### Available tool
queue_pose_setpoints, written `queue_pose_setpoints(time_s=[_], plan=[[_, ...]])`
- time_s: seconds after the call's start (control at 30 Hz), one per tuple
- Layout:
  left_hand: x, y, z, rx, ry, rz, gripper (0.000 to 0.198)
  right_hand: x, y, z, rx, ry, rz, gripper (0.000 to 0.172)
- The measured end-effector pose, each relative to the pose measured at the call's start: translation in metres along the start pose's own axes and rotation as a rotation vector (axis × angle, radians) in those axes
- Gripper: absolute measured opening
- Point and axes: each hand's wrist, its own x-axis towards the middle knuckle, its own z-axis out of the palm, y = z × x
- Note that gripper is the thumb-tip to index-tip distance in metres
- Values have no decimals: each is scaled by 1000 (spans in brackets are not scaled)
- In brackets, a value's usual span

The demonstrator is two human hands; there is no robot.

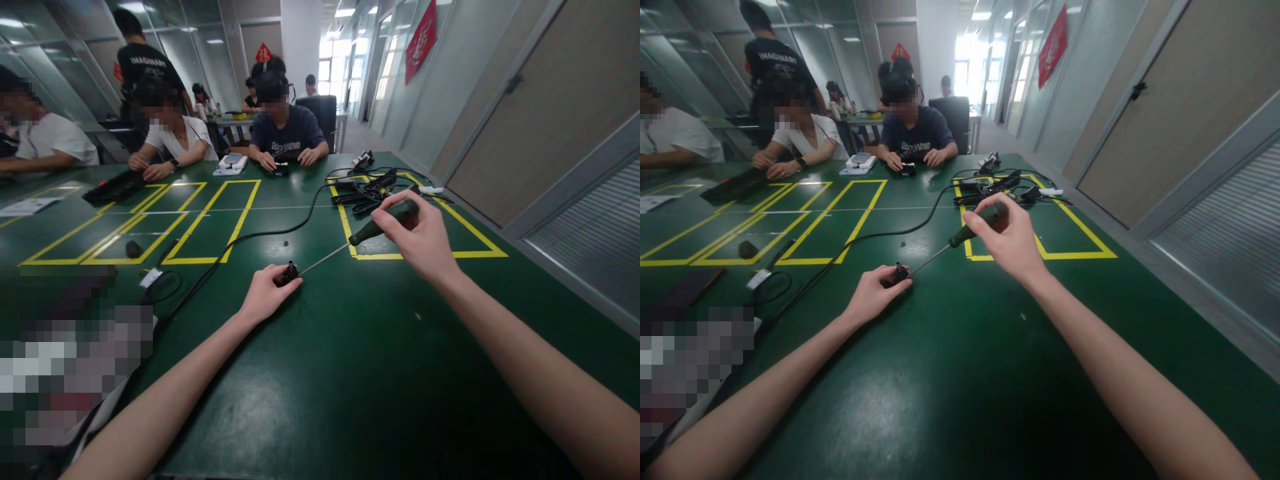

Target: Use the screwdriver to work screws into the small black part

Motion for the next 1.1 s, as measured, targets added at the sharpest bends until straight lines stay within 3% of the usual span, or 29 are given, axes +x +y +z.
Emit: queue_pose_setpoints(time_s=[0.47,1.1], plan=[[0,-3,1,0,-20,39,33,-1,-1,-1,91,-42,-62,22],[0,2,2,40,-16,75,27,-1,-5,-3,-27,-68,-95,28]])
